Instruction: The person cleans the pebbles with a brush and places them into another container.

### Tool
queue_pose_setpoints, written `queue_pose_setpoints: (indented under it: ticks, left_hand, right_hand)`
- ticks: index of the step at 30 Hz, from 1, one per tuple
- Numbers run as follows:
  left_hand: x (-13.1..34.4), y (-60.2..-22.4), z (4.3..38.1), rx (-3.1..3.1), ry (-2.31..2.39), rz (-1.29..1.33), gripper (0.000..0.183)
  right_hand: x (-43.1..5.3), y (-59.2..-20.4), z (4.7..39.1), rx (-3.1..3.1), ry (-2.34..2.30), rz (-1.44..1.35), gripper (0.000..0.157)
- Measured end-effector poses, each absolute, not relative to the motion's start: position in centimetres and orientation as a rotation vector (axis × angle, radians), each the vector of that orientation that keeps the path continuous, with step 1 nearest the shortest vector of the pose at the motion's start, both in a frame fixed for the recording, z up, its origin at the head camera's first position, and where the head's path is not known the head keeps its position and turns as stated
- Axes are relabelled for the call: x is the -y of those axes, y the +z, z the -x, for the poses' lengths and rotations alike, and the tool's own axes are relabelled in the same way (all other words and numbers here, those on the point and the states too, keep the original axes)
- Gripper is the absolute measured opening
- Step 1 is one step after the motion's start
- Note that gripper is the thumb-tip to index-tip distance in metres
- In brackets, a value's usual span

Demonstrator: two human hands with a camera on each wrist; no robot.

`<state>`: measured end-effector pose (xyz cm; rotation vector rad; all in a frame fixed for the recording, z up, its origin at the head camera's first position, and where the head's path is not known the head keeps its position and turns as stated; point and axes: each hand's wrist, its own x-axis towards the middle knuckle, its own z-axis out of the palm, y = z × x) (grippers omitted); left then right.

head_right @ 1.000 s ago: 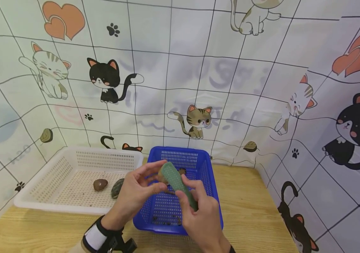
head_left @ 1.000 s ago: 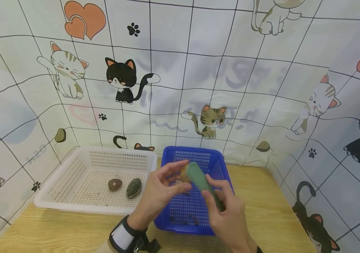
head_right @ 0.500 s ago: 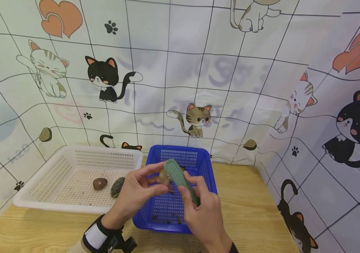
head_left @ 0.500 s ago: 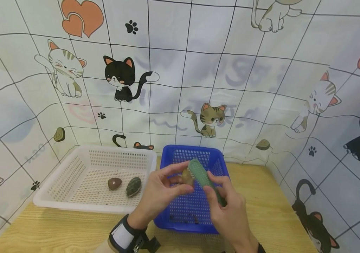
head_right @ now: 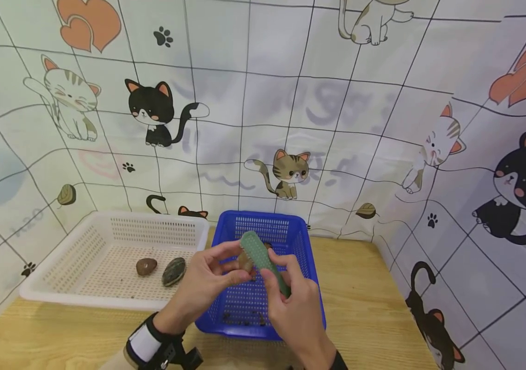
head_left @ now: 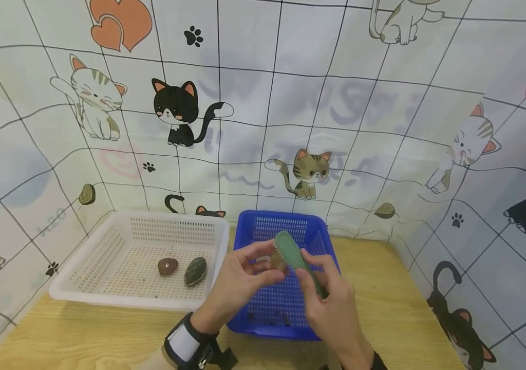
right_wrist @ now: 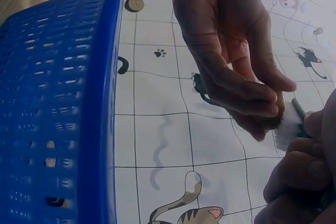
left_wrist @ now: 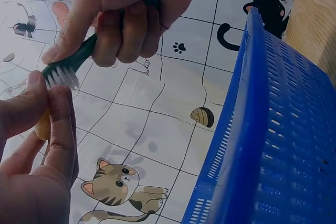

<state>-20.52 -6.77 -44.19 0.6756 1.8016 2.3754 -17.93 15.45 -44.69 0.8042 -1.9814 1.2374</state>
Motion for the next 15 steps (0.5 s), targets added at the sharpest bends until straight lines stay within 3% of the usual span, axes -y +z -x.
queue_pose_setpoints:
  ticks: [8,15]
  left_hand:
    - [6.71,-44.2,20.57,-1.761,2.394,-0.602,0.07]
    - [6.7,-44.38,20.98,-1.81,2.413,-0.502,0.068]
  right_hand:
    - [-15.85,-44.33,18.22,2.047,1.294,-0.712,0.03]
    - [-15.71,-44.53,18.09,2.083,1.355,-0.772,0.029]
